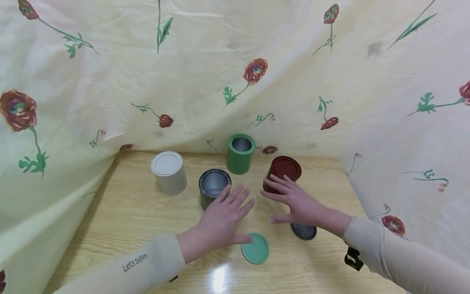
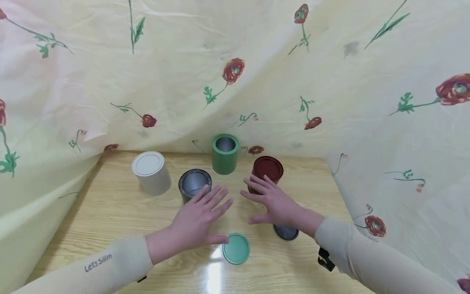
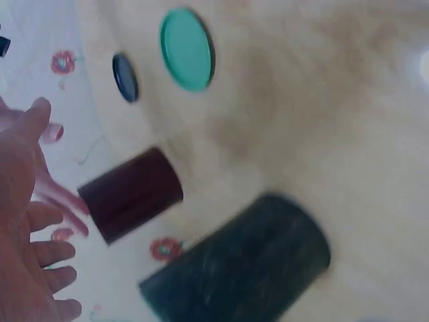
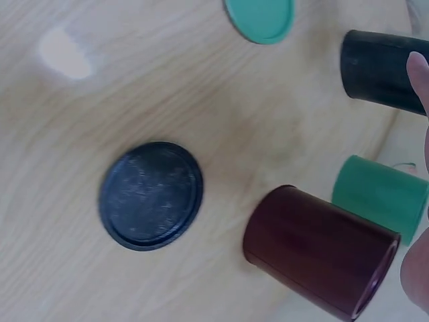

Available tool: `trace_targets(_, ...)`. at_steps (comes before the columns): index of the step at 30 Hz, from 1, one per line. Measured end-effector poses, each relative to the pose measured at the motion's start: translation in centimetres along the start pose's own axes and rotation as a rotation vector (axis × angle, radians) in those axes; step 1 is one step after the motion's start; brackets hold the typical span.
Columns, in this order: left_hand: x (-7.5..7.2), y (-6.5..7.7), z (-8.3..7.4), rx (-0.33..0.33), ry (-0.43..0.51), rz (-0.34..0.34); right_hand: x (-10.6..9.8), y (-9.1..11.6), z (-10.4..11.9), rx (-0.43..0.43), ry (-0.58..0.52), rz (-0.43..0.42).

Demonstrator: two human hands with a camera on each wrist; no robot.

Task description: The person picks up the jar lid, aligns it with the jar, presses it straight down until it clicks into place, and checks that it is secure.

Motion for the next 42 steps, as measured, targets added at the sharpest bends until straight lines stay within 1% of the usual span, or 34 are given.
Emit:
trace_targets(4,1.9,0.8,-1.6,-0.027,0.044,0.051,0.8,0.7,0.1,-0.026,-0.007,0.0)
trace_targets(8,3.8,1.7,-2.4,-0.057,0.097,0.098,1.9,1.2,-0.1,-0.029,-0.008,0.028)
trace_targets(12,5.5,2.3,-2.6,-0.099,0.145,0.119,3.0,1.7,-0.4,-0.048,-0.013,0.046)
trace_targets(16,7.2,2.6,-2.5,-0.138,0.17,0.123,4.0,2.0,-0.6,-0.08,-0.016,0.047)
trace_targets(20,9.0,2.8,-2.7,-0.169,0.215,0.14,4.9,2.0,-0.8,-0.081,-0.035,0.079)
trace_targets(23,9.8,3.0,-3.0,-0.185,0.255,0.152,5.7,2.1,-0.9,-0.068,-0.05,0.115)
trace_targets(26,10.5,3.1,-3.2,-0.195,0.274,0.152,6.5,2.2,-1.1,-0.071,-0.034,0.142)
trace_targets(28,11.0,3.2,-3.3,-0.201,0.274,0.149,6.9,2.3,-1.2,-0.083,-0.011,0.147)
trace_targets(32,12.1,3.3,-3.6,-0.209,0.274,0.137,7.7,2.5,-1.4,-0.092,-0.005,0.149)
trace_targets(35,12.8,3.3,-3.9,-0.212,0.269,0.144,8.4,2.7,-1.7,-0.099,-0.004,0.154)
trace_targets(38,13.4,3.2,-4.0,-0.213,0.249,0.16,9.4,3.0,-1.9,-0.109,0.022,0.171)
trace_targets(42,13.9,2.9,-4.1,-0.22,0.24,0.183,10.6,3.2,-2.2,-0.096,0.049,0.202)
Point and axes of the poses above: each hand's wrist, its own y-axis away from the middle knuckle, its own x-axis out of the palm, z = x × y, the point moved 6 cm from there along -y, towards the middle knuckle, and after that the axes turned 3 degrees about x, right-handed, at the moved point
